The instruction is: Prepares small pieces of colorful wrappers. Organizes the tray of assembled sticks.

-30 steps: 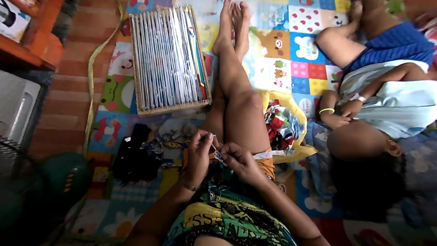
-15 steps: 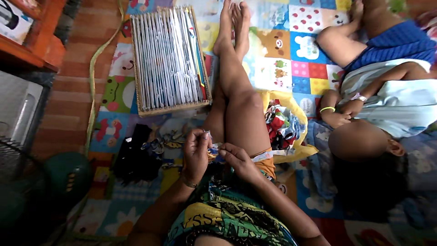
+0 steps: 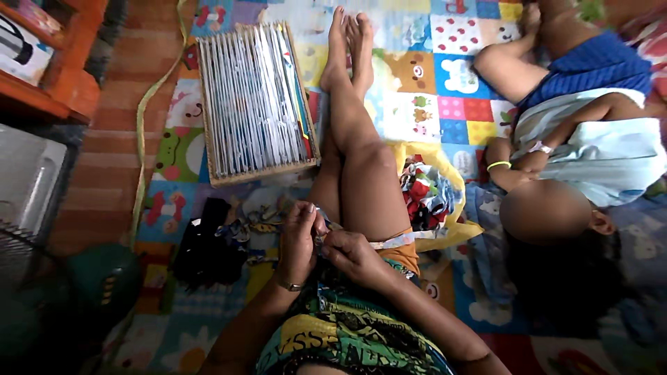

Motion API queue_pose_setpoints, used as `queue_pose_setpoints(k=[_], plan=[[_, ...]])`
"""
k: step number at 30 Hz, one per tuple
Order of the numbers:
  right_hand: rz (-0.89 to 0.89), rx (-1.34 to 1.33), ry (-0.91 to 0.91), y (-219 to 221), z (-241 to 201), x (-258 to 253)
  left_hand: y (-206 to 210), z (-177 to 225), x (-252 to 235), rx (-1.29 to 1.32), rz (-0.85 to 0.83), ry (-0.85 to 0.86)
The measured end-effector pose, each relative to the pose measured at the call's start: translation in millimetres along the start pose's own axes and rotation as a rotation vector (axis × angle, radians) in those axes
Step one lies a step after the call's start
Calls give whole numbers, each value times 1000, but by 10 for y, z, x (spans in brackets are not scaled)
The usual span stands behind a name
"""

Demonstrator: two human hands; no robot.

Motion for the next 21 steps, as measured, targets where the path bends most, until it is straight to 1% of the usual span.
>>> queue_pose_setpoints(k=[2,5,7,9,10,11,13,15,16,18,21], plan=[[-28,54,6,37,9,-3,8,-70,4,130,18,-70],[-49,61,-4,32,2,-8,-17,-81,0,94,36,-24],[-59,36,13,28,27,-6,-16,-139,-11,111,53,-81],[-55,-42,95,24,95,14,-23,-175,-34,169,55,-171],[-56,-93,156,24,139,33,-38,-149,-56,177,45,-186],[-79,-135,210,33,180,56,-64,-98,-76,173,37,-183],[-186,-220,265,89,219,97,-146,64,-123,182,34,-123],[-287,-259,265,94,176,136,-274,260,-165,216,73,-61],[-290,-267,248,43,137,156,-372,351,-186,252,98,-24],[-177,-312,196,-163,84,217,-606,549,-208,298,139,59],[83,-423,114,-643,89,433,-960,864,-178,363,204,169]])
Point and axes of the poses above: each hand's wrist, its own x-axis away from the middle knuckle, its own y-axis out of the palm, z = x × y, the point moved 8 cm from there along -x, towards the middle knuckle, and after that the axes turned 9 degrees about -z, right-handed, at the moved point
